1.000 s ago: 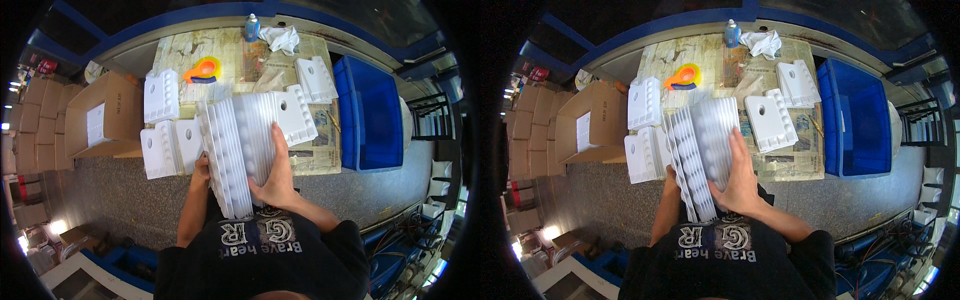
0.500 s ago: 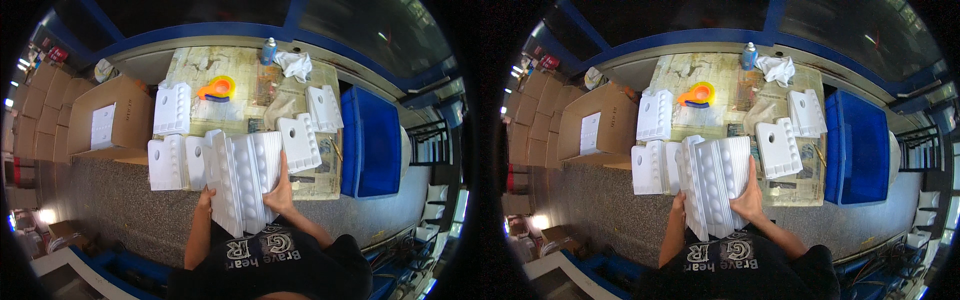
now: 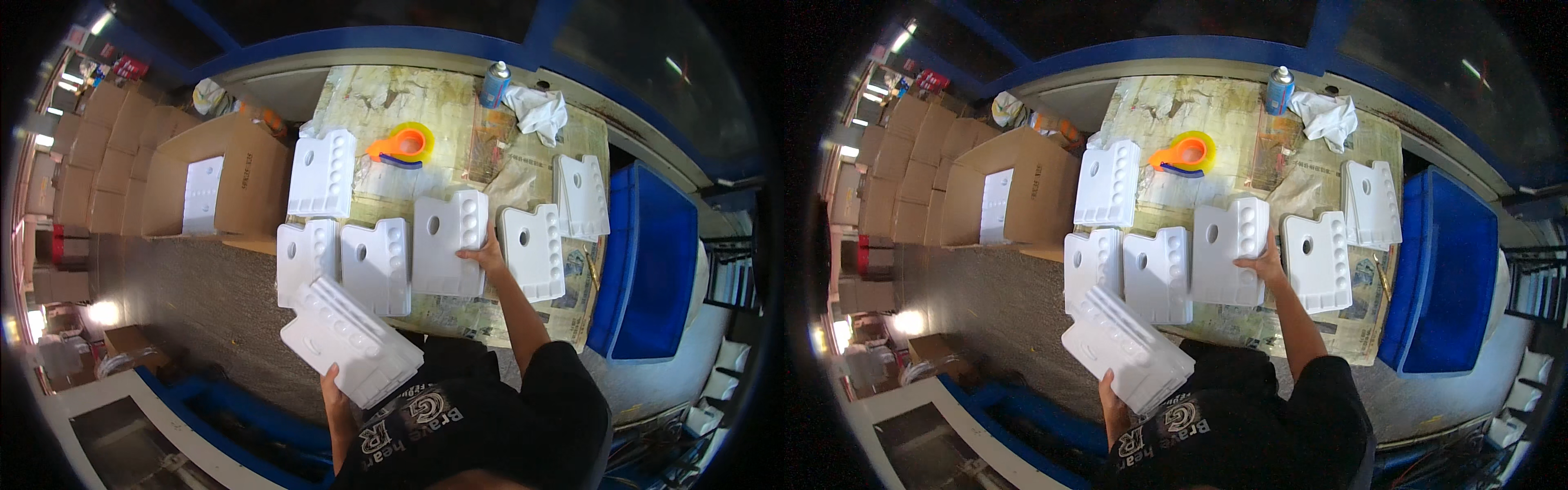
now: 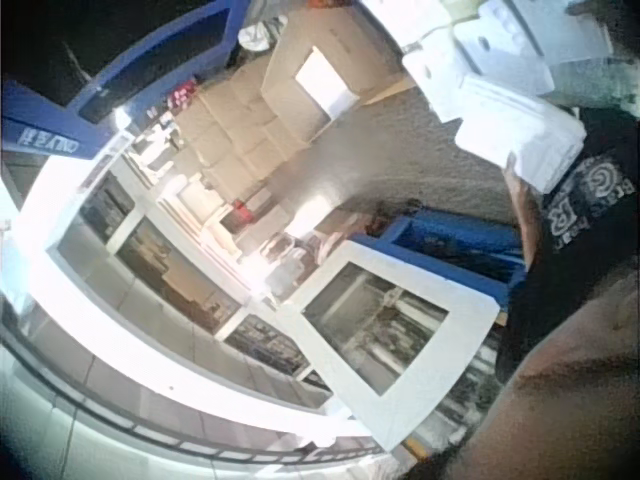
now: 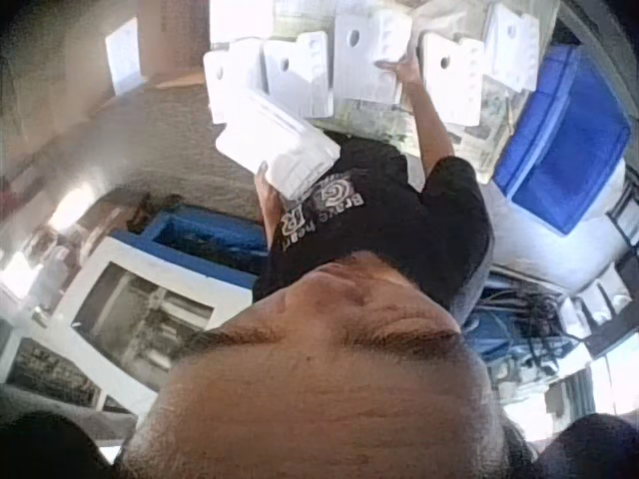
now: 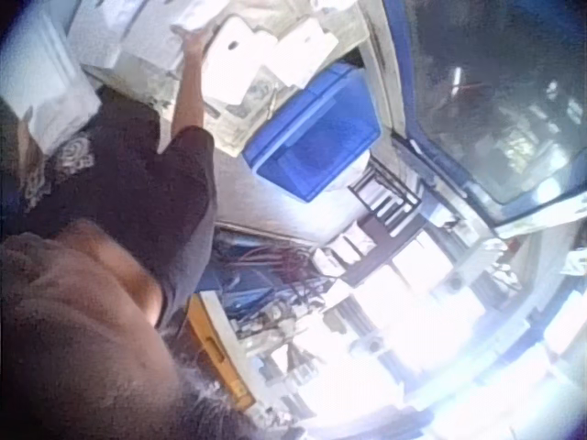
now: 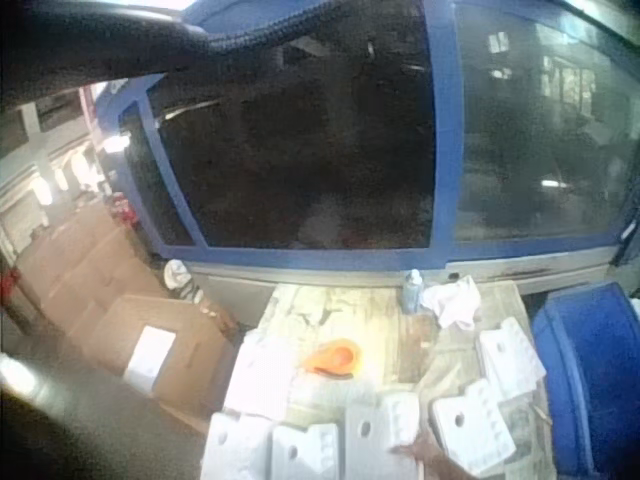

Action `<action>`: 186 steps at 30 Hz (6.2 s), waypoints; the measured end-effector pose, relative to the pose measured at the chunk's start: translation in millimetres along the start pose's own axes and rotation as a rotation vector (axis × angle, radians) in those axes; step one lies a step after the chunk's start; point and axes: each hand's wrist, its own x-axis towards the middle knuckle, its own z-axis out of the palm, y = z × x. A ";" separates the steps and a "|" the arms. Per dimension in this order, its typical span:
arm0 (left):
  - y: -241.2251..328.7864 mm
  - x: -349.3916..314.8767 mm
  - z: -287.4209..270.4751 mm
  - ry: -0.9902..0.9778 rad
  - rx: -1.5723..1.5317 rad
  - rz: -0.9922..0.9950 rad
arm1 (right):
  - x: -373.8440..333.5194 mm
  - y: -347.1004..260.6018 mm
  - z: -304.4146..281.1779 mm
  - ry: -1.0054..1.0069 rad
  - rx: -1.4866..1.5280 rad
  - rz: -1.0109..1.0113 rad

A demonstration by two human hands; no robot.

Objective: The person repeatedly picks white plastic parts from a blue bin, stacks them on a table, and places the stacks into a cardboard box. The person handles the parts by hand, aligning them into neat stacks before transferring them to the box.

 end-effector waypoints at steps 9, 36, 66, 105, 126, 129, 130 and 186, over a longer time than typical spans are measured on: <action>-5.1 58.4 -4.6 -0.137 0.038 -0.056 | 1.0 49.2 -22.2 -0.063 -0.191 0.191; -200.7 122.8 350.9 -0.486 0.471 -0.588 | -78.2 -21.4 -210.7 0.253 -0.295 0.290; -32.2 83.0 154.8 -0.852 0.060 -0.310 | -253.5 -176.6 35.5 -0.088 -0.439 -0.544; -30.4 84.0 122.5 -1.036 -0.039 -0.349 | -274.4 -164.5 67.9 0.025 -0.615 -0.857; -26.9 96.3 133.0 -1.092 -0.047 -0.345 | -275.6 -176.5 83.2 0.097 -0.837 -0.761; -27.0 97.4 133.3 -1.097 -0.049 -0.345 | -274.6 -174.7 80.9 0.087 -0.842 -0.750; -26.7 97.7 133.9 -1.100 -0.050 -0.346 | -273.9 -174.3 80.1 0.080 -0.856 -0.778; -21.3 -8.5 56.8 -0.034 0.015 -0.015 | 156.8 -104.2 -68.6 0.255 0.265 0.125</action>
